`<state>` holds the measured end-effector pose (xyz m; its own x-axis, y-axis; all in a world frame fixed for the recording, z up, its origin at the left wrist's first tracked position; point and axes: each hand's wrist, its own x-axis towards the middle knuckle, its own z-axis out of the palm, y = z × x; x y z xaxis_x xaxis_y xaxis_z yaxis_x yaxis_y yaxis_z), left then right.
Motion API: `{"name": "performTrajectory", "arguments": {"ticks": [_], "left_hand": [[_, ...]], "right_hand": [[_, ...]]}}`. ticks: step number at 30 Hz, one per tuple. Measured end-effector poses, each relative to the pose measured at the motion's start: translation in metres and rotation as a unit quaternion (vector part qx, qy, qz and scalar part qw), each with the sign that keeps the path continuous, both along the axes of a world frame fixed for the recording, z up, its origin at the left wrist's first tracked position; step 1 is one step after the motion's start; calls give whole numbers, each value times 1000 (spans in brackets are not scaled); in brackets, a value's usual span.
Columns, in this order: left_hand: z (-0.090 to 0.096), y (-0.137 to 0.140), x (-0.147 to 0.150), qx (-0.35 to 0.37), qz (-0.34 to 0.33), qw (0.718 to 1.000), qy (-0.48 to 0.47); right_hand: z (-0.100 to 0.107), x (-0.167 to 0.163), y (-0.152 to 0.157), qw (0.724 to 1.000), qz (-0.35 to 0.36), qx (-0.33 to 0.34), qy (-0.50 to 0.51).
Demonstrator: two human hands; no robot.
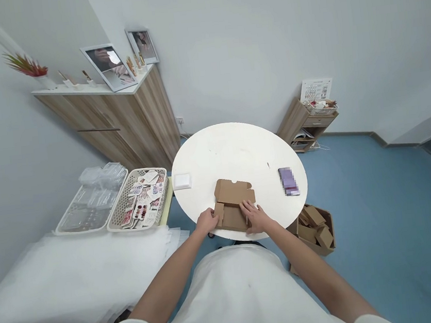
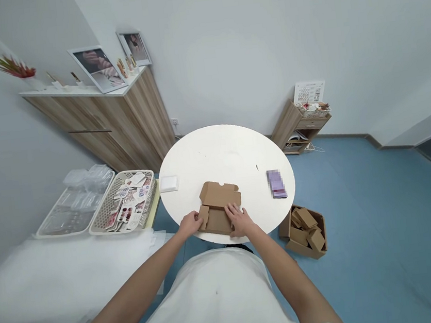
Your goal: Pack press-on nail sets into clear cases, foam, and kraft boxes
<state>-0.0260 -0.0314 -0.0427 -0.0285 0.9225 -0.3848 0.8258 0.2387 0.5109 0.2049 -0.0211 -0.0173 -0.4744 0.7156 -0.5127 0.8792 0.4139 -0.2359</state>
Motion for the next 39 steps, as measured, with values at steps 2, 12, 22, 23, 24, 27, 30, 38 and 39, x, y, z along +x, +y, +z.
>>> {"name": "performTrajectory", "arguments": {"ticks": [2,12,22,23,24,27,30,38,39], "left_hand": [[0,4,0,-6,-7,1000,6],[5,14,1,-25,-45,996,73],[9,15,15,-10,-40,991,129],[10,13,15,-8,-42,991,128],[12,11,14,-4,-46,991,122],[15,3,5,35,-82,995,55],[19,-2,-3,77,-155,985,-22],[18,11,4,-11,-243,968,66],[17,13,5,-11,-244,968,66]], "right_hand": [[-1,0,-1,1000,3,9,-2],[-12,-2,-6,998,35,43,-25],[-13,-4,-11,998,25,50,-23],[-12,-3,-11,998,23,51,-24],[-12,-3,-10,998,23,52,-23],[-11,1,-8,998,27,58,-21],[-10,5,-5,997,37,61,-16],[-7,8,-1,997,53,61,-17],[-7,8,-1,997,49,59,-17]]}}
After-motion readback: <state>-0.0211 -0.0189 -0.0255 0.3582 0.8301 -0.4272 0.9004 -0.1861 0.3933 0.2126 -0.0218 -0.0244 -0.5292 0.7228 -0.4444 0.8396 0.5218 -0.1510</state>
